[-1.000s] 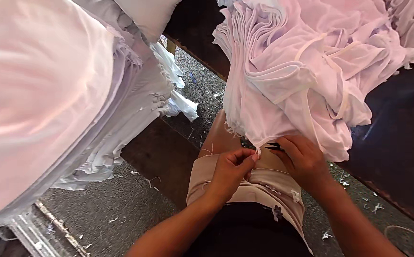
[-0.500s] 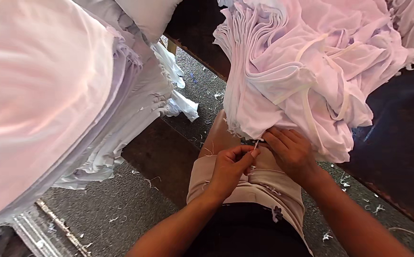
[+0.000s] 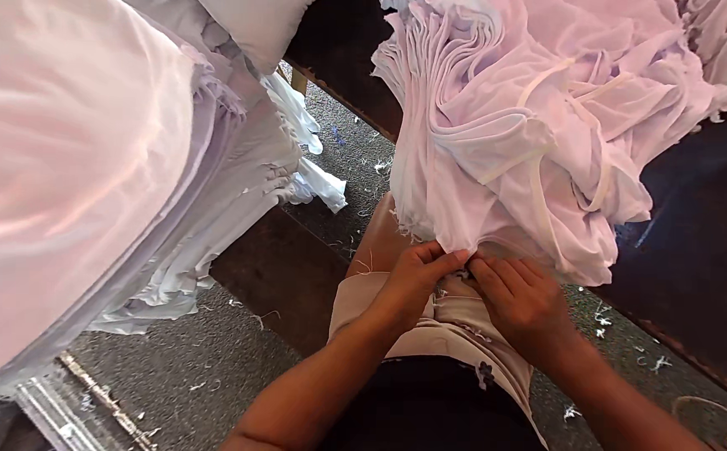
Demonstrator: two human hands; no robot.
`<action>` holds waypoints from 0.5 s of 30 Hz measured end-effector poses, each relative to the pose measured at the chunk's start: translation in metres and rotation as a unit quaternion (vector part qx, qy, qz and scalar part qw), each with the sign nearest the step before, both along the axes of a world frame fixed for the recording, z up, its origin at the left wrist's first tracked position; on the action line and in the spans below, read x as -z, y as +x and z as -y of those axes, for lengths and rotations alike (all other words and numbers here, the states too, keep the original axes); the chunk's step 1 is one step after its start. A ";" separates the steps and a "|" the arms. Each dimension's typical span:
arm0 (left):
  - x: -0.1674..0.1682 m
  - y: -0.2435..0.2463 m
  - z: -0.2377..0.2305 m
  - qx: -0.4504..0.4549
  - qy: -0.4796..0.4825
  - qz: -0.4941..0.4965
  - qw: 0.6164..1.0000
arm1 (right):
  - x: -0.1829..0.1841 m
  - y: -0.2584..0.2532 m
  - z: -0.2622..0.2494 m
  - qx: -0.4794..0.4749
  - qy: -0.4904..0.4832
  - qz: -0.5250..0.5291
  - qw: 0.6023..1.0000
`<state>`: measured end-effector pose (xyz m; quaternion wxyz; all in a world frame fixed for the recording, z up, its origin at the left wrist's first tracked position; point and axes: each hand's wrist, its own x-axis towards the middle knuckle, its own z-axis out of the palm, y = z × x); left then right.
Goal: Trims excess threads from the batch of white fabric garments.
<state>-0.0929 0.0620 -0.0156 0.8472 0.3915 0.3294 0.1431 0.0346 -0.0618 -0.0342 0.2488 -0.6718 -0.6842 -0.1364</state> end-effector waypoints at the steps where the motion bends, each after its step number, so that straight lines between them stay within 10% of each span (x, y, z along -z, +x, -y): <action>1: -0.001 0.002 0.001 -0.009 -0.012 -0.009 1.000 | -0.001 -0.001 0.002 -0.007 -0.011 -0.008 1.000; 15: 0.005 -0.029 0.020 -0.034 0.212 -0.030 0.976 | 0.004 0.011 -0.002 0.014 0.000 -0.039 0.999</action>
